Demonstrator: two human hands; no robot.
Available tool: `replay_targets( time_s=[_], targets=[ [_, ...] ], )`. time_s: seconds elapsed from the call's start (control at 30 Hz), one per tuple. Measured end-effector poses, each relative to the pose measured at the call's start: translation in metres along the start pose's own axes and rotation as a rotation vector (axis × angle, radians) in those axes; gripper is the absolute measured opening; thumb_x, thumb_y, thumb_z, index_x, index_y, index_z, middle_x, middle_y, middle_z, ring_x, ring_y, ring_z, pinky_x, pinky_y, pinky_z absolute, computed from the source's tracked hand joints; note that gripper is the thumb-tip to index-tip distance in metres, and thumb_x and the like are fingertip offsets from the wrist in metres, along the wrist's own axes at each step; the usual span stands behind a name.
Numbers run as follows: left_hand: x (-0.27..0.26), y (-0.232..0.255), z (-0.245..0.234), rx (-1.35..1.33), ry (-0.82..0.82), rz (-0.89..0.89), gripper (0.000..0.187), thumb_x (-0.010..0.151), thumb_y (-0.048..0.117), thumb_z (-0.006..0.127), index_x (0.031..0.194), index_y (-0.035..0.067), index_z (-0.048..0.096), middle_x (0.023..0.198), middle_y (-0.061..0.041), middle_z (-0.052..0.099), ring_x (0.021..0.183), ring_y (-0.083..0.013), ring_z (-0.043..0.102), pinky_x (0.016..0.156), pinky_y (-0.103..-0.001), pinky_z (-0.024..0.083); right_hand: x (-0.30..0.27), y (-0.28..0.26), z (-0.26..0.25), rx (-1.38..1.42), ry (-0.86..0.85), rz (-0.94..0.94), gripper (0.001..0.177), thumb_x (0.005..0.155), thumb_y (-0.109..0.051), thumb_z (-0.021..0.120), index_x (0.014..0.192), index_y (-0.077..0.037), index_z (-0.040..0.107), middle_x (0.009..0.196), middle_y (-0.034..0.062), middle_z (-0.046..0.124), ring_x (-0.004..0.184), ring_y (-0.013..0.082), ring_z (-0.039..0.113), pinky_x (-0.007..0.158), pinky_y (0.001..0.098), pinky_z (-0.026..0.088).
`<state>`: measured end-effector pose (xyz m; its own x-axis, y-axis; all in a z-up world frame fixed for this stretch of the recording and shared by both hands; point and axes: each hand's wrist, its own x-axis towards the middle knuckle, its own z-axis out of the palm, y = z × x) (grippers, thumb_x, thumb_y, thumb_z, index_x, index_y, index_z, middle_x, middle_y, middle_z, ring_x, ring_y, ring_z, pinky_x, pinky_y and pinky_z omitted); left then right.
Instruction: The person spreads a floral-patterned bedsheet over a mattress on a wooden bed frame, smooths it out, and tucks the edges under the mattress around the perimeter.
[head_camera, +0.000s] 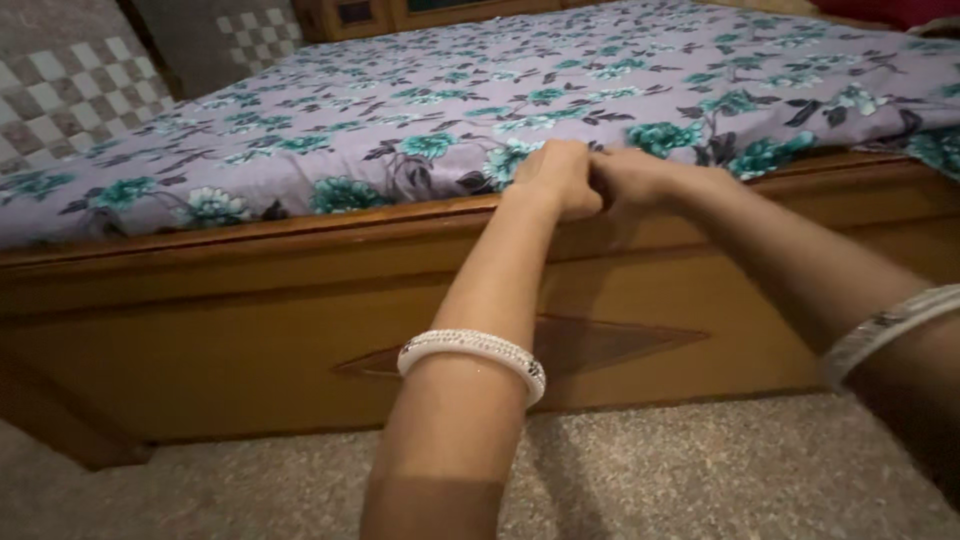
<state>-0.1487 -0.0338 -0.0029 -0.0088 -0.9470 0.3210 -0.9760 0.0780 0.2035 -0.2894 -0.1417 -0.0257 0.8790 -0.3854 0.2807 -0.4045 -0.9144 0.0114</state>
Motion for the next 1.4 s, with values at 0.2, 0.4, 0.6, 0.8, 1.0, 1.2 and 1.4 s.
replay_targets(
  time_s=[0.2,0.4,0.6,0.8,1.0,1.2,1.4],
  targets=[
    [0.007,0.000,0.000,-0.017,-0.176,-0.082,0.058,0.063,0.028,0.087,0.116,0.011,0.074,0.119,-0.014,0.073,0.112,-0.0281,0.070,0.093,-0.041,0.058,0.008,-0.030,-0.032,-0.061,-0.364,0.438,0.049,0.057,-0.028,0.095,0.099,-0.007,0.081,0.085,0.0135,0.078,0.076,0.0262,0.072,0.067,0.0398,0.055],
    [0.044,-0.008,-0.006,0.022,-0.547,-0.179,0.051,0.067,0.028,0.086,0.114,0.011,0.077,0.118,-0.009,0.078,0.105,-0.0255,0.074,0.089,-0.039,0.059,0.032,-0.028,-0.038,0.113,-0.530,0.506,0.044,0.060,-0.023,0.094,0.099,-0.008,0.081,0.082,0.0098,0.076,0.073,0.0235,0.069,0.066,0.0385,0.054],
    [0.064,-0.014,-0.007,0.093,-0.742,-0.244,0.050,0.076,0.031,0.082,0.122,0.014,0.073,0.126,-0.012,0.074,0.109,-0.0271,0.073,0.093,-0.041,0.057,0.042,-0.013,-0.024,0.246,-0.524,0.492,0.039,0.064,-0.019,0.092,0.099,-0.010,0.081,0.079,0.0061,0.073,0.070,0.0207,0.066,0.064,0.0372,0.053],
    [0.052,0.020,0.005,0.152,-0.450,-0.276,0.045,0.086,0.033,0.077,0.129,0.022,0.073,0.133,-0.009,0.068,0.117,-0.0307,0.064,0.099,-0.049,0.051,-0.009,0.000,-0.044,0.309,-0.162,0.254,0.039,0.066,-0.021,0.086,0.102,-0.008,0.078,0.081,0.0075,0.079,0.072,0.0197,0.069,0.067,0.0374,0.056],
    [0.054,0.073,0.021,0.457,-0.508,-0.428,0.041,0.094,0.035,0.068,0.133,0.023,0.068,0.125,-0.004,0.070,0.117,-0.0287,0.065,0.098,-0.065,0.041,-0.044,0.007,-0.047,-0.074,-0.179,0.198,0.056,0.063,-0.020,0.088,0.115,-0.008,0.071,0.105,0.0155,0.077,0.095,0.0293,0.071,0.081,0.0412,0.056],
    [0.060,0.085,0.049,1.305,-0.602,-0.270,0.042,0.091,0.037,0.072,0.124,0.012,0.076,0.113,-0.013,0.080,0.108,-0.0368,0.070,0.091,-0.058,0.045,-0.042,0.024,-0.031,0.103,-0.168,0.247,0.078,0.047,-0.023,0.094,0.121,-0.013,0.069,0.107,0.0121,0.076,0.100,0.0275,0.072,0.086,0.0408,0.055],
    [0.073,0.050,0.051,0.708,-0.249,-0.252,0.036,0.094,0.032,0.068,0.117,0.004,0.073,0.110,-0.018,0.075,0.096,-0.0394,0.074,0.076,-0.057,0.055,-0.047,0.049,-0.009,0.110,-0.142,0.236,0.084,0.048,-0.021,0.092,0.126,-0.012,0.063,0.106,0.0108,0.075,0.097,0.0267,0.071,0.083,0.0416,0.055]
  ],
)
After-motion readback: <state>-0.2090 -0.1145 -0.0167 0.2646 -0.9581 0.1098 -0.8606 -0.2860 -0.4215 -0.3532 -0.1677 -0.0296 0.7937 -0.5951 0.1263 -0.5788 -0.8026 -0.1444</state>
